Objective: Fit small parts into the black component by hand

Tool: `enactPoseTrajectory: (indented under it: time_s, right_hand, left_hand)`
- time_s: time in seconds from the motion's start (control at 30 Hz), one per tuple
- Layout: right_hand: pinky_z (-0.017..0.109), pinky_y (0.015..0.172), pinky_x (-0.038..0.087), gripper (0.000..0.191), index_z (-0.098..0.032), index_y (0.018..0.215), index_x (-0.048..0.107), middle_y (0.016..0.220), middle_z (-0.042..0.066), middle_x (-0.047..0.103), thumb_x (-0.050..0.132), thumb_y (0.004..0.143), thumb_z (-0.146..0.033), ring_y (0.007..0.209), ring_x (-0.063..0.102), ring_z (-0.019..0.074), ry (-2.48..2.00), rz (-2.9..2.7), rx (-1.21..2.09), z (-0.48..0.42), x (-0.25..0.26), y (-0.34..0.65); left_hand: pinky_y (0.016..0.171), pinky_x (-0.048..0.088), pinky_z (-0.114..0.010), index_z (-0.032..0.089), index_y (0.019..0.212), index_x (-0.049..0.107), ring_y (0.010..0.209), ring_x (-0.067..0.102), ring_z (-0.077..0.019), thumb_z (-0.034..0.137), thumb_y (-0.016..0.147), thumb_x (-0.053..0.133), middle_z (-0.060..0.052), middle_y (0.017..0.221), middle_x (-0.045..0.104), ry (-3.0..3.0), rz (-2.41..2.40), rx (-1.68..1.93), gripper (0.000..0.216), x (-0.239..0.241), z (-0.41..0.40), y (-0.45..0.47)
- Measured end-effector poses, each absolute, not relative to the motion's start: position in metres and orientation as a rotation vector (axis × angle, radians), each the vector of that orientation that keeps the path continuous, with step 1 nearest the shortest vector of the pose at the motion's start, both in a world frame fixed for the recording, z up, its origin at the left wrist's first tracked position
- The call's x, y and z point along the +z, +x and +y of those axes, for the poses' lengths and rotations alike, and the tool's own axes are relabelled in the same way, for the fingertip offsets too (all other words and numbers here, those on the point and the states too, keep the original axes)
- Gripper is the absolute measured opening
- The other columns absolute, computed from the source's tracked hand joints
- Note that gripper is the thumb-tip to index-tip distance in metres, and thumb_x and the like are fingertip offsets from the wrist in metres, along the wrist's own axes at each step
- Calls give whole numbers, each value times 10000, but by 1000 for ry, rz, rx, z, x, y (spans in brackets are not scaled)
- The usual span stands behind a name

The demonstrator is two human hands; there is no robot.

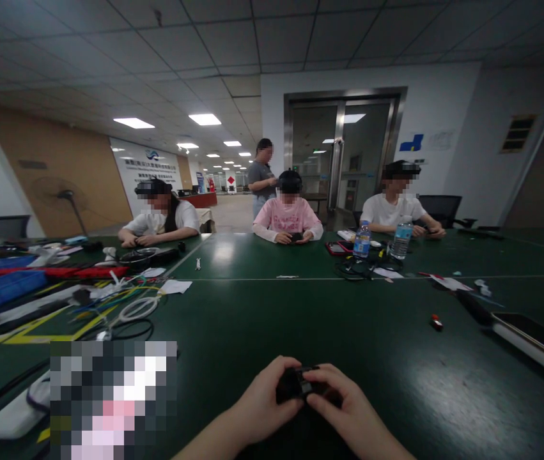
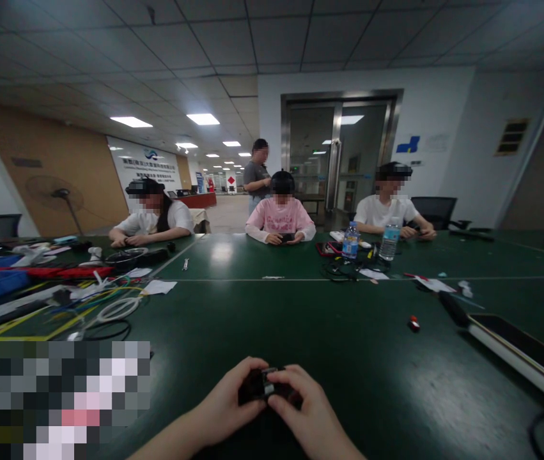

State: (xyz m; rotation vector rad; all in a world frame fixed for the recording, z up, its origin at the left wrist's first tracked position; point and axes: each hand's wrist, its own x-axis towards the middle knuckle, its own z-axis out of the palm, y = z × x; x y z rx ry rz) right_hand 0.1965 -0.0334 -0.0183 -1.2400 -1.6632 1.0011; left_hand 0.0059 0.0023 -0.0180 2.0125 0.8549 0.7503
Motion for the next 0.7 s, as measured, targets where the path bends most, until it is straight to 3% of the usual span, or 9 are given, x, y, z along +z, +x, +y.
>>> enactPoseTrajectory:
  time_s: [0.7]
  right_hand:
    - [312, 716, 495, 244, -280, 999, 677, 1061, 29, 613, 629, 760, -280, 824, 611, 199, -1263, -1649, 1023, -31, -22, 199]
  left_hand:
    - [851, 456, -324, 196, 1109, 517, 944, 574, -205, 161, 742, 659, -47, 1042, 606, 1940, 812, 763, 395, -14, 2, 4]
